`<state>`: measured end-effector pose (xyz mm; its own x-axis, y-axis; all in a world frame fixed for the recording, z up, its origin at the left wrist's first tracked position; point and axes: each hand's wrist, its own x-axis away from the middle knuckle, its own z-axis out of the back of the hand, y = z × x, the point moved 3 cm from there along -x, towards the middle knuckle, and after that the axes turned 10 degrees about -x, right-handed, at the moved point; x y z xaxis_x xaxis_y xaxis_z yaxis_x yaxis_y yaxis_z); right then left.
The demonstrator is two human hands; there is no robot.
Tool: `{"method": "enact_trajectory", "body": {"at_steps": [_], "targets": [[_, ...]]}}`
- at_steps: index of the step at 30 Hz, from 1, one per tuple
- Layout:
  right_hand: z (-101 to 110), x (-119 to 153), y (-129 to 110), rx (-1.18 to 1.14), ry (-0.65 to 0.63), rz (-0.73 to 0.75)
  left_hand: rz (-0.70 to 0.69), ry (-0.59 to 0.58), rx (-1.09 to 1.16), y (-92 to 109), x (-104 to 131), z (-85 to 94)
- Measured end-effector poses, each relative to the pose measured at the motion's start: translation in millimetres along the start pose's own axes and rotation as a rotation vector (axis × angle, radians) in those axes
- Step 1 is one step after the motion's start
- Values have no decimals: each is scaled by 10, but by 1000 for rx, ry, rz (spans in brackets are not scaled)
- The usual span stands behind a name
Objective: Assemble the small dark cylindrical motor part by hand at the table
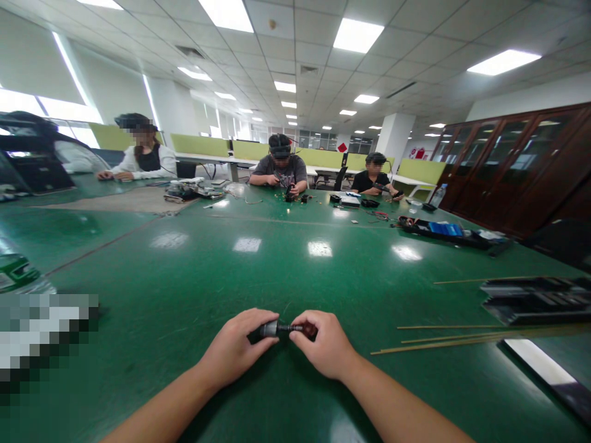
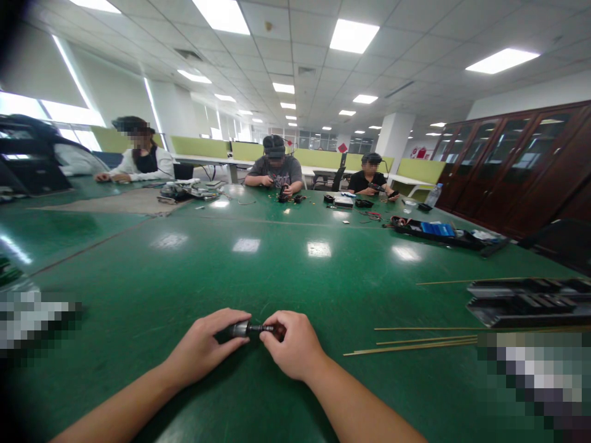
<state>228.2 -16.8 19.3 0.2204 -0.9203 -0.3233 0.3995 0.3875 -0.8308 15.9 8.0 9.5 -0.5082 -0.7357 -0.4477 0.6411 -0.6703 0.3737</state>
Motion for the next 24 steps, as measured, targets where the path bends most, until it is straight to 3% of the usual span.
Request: {"method": "enact_trajectory", "body": {"at_steps": [8,17,24], "targets": [[-8,3,9,11,-1,8,-26,-15,-14,115,-15,53],[9,0,14,7,5,-5,-45,-3,-31,23,-2,-11],[40,-12,37,1,16,-7,-47,39,-37,54,-10,50]]}}
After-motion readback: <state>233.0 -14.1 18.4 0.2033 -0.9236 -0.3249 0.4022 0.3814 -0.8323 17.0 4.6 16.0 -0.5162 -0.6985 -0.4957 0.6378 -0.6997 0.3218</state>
